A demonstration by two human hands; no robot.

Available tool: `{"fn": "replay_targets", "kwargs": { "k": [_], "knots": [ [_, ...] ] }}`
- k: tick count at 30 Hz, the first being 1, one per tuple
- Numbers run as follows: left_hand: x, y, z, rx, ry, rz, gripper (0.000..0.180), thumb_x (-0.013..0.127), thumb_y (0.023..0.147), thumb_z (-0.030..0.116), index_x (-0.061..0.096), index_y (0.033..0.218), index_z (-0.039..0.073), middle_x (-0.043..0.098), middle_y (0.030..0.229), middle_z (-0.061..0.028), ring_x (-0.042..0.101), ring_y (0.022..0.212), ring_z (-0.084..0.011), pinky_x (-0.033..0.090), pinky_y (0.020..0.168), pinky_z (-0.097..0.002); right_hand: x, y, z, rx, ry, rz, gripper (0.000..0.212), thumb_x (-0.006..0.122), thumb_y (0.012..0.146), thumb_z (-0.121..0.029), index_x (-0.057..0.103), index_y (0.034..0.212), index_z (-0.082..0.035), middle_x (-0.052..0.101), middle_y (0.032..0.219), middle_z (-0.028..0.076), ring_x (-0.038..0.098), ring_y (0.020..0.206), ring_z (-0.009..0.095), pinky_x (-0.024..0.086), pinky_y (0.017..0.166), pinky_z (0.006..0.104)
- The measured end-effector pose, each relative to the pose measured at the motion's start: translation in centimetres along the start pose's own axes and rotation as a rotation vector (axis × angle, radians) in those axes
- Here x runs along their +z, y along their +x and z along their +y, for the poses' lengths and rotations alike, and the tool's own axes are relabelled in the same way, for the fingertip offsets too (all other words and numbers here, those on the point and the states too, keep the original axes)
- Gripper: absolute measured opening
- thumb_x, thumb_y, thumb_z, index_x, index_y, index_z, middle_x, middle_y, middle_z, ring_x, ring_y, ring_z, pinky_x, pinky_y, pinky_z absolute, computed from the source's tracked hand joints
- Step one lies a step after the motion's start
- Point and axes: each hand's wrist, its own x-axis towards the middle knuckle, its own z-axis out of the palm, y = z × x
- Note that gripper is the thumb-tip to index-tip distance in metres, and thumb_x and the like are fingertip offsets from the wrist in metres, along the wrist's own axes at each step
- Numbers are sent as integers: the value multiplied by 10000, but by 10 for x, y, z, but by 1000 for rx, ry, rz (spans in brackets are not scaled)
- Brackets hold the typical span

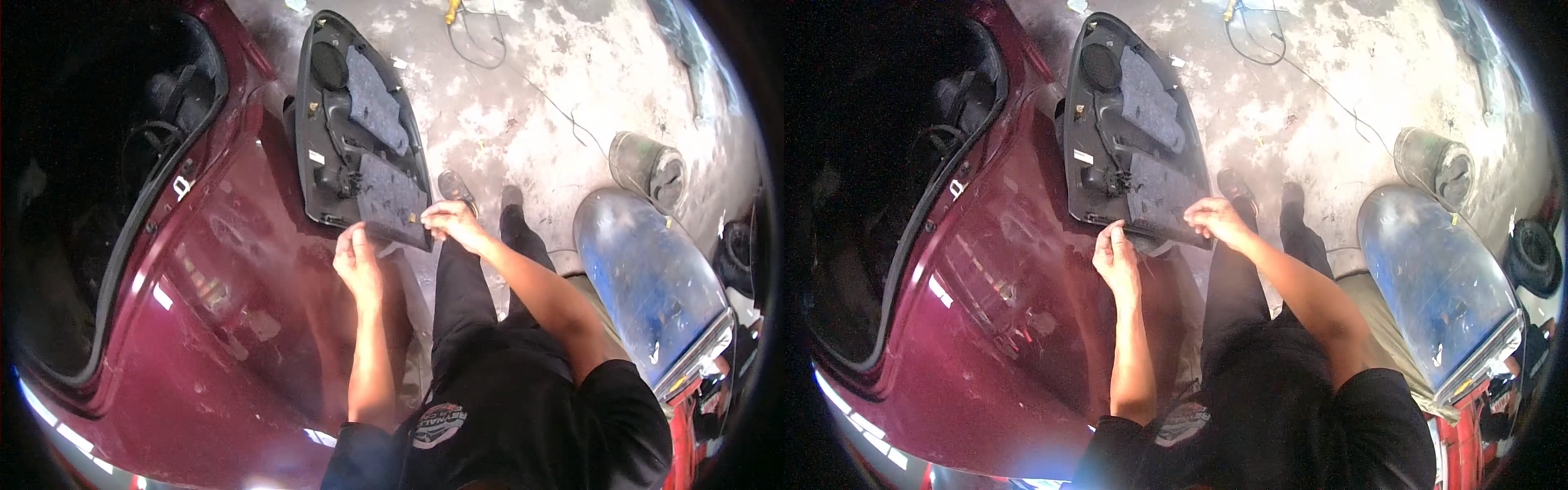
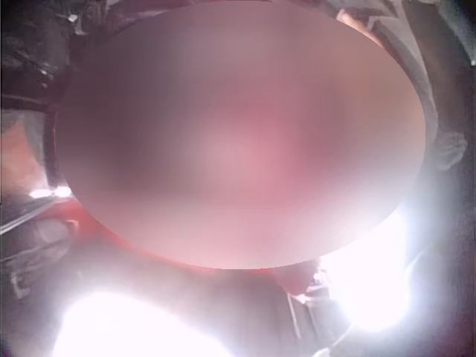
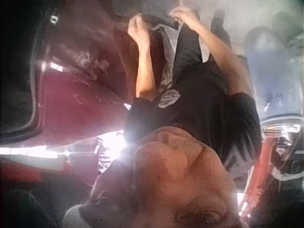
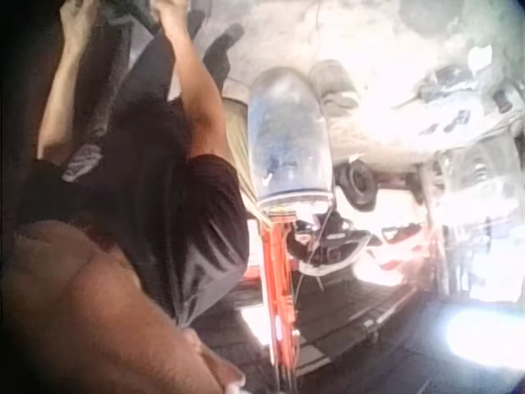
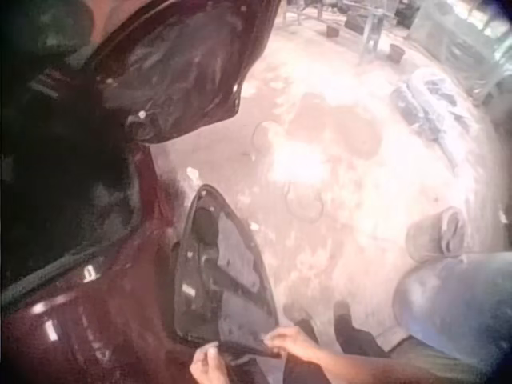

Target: The person selects small fasteners from a workbench, then walks to a maroon car and installs a black plastic trim piece and a rubber weatherstrip along the rear window frame. The person aligns and presses the parts into place by hand.

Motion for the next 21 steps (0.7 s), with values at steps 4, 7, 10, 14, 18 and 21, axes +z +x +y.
{"fn": "replay_targets", "kwargs": {
  "k": [4, 7, 10, 14, 18, 21],
  "knots": [
    [32, 16, 24, -18, -5, -108, 151, 607, 981, 178, 670, 1036, 53, 447, 667, 97, 341, 552, 4, 250, 484, -176, -47, 6, -9, 58, -4, 138, 153, 659, 888, -76, 698, 1008, 10, 674, 834, 58, 609, 663, 97, 479, 516, 223],
    [49, 29, 33, -76, -13, -99, 150, 610, 978, 174, 672, 1041, 53, 469, 695, 101, 352, 573, 0, 263, 498, -181, -78, 14, -23, 64, 0, 234, 171, 684, 884, -111, 702, 996, 16, 665, 791, 44, 596, 653, 92, 461, 513, 220],
    [50, 58, 58, 106, 204, 10, 202, 599, 984, 212, 711, 1016, 46, 490, 704, 81, 382, 605, -25, 294, 529, -203, -100, 29, -42, 58, 20, 263, 180, 698, 878, -119, 702, 981, 29, 674, 807, 59, 587, 624, 100, 451, 505, 231],
    [46, 116, 106, 215, 463, 106, 252, 585, 988, 232, 710, 1003, 13, 598, 728, 14, 483, 648, -89, 396, 573, -258, -116, 70, -65, 10, 52, 289, 188, 717, 865, -121, 703, 971, 34, 677, 794, 68, 581, 598, 108, 444, 502, 233],
    [67, 190, 132, 365, 807, 58, 278, 560, 992, 224, 687, 1098, 0, 695, 798, -145, 595, 649, -166, 474, 627, -327, -110, 145, -110, -47, -33, 313, 179, 727, 853, -109, 705, 965, 30, 678, 775, 73, 584, 590, 108, 441, 493, 236],
    [83, 245, 121, 380, 1144, 16, 307, 543, 987, 227, 667, 1172, 15, 709, 861, -210, 705, 739, -250, 521, 685, -377, -97, 222, -141, -81, 45, 326, 129, 724, 849, -94, 717, 918, 15, 686, 769, 79, 583, 568, 114, 442, 481, 247]
  ]
}}
